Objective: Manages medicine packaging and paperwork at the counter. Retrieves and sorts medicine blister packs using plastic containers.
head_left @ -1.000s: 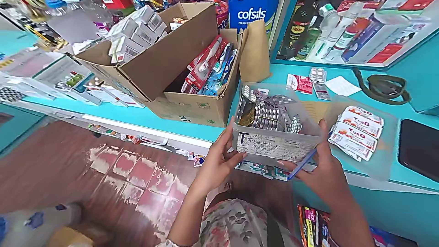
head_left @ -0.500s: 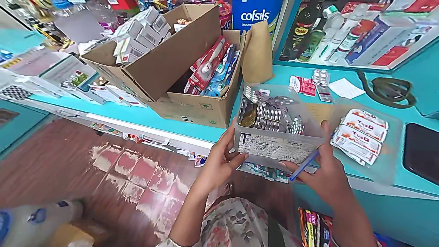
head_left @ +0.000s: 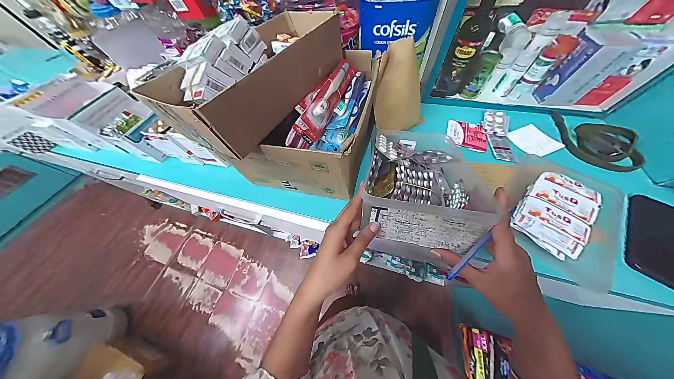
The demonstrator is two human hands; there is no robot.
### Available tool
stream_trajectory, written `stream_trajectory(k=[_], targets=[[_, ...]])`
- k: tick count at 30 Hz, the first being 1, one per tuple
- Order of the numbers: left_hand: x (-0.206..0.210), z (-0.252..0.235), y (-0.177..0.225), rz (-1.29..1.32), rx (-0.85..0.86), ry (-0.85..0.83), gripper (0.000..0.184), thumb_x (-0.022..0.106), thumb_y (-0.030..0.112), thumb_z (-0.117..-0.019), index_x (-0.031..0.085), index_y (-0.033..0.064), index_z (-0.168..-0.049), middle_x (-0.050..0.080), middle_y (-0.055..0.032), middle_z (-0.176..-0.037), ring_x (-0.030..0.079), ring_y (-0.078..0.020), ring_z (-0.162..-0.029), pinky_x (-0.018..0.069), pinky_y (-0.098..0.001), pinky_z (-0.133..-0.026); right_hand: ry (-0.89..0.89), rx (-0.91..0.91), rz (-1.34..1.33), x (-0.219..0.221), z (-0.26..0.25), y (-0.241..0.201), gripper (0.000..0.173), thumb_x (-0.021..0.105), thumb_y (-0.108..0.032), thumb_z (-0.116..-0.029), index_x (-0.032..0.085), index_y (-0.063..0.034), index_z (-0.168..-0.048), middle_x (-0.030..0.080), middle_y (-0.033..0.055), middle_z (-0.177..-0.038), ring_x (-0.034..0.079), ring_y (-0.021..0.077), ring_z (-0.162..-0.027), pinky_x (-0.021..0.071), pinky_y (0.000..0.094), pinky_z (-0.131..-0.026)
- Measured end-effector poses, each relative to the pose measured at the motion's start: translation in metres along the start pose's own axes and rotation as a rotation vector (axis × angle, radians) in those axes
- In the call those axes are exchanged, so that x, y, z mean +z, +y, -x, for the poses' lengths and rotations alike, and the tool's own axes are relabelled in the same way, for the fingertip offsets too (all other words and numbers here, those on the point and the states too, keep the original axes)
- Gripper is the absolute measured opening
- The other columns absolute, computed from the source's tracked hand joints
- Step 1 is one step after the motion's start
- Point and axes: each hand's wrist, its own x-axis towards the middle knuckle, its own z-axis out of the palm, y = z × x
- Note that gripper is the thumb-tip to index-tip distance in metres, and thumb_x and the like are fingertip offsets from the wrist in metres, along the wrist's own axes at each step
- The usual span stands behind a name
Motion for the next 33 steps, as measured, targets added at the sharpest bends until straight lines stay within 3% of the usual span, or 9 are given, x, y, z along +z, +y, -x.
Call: stream_trajectory(k=[5, 14, 27, 33], targets=[[0.004, 0.0, 0.006, 0.026, -0.054, 0.056, 0.055, 0.046, 0.013, -0.1082, 0.027, -0.0041, -0.157, 0.047, -0.017, -0.151, 0.063, -0.0117, -0.121, 0.058, -0.0294, -0.096, 0.006, 0.009, -0.024, 0.0, -0.001, 0.0, 0.118, 0.081, -0.047, -0.0816, 0.013, 0.01, -0.159, 0.048, 0.0282, -0.15, 0.053, 0.0051, -0.134, 0.0442, 0.0166, -0.107], [0.004, -0.001, 0.008, 0.016, -0.082, 0.094, 0.05, 0.043, 0.017, -0.1097, 0.033, -0.0031, -0.155, 0.058, -0.0134, -0.139, 0.067, -0.0075, -0.108, 0.0601, -0.0261, -0.087, 0.01, 0.025, -0.005, -0.001, -0.003, -0.001, 0.118, 0.081, -0.05, -0.0809, 0.015, 0.0104, -0.159, 0.048, 0.0285, -0.15, 0.053, 0.0067, -0.135, 0.0448, 0.0176, -0.107], [0.005, -0.001, 0.009, 0.034, -0.098, 0.091, 0.051, 0.043, 0.017, -0.1097, 0.032, -0.0024, -0.156, 0.058, -0.0131, -0.138, 0.067, -0.0071, -0.105, 0.0595, -0.025, -0.086, -0.001, 0.033, -0.016, -0.002, -0.004, -0.001, 0.119, 0.081, -0.049, -0.0807, 0.014, 0.0097, -0.159, 0.049, 0.0272, -0.15, 0.052, 0.0045, -0.135, 0.0445, 0.0163, -0.107], [0.007, 0.0, 0.01, 0.054, -0.108, 0.11, 0.051, 0.044, 0.017, -0.1092, 0.032, -0.0029, -0.155, 0.055, -0.0123, -0.144, 0.066, -0.0065, -0.112, 0.0597, -0.0258, -0.09, 0.001, 0.004, -0.06, -0.001, -0.004, 0.001, 0.117, 0.081, -0.046, -0.0822, 0.013, 0.0099, -0.159, 0.047, 0.028, -0.151, 0.052, 0.0048, -0.135, 0.0444, 0.0168, -0.107]])
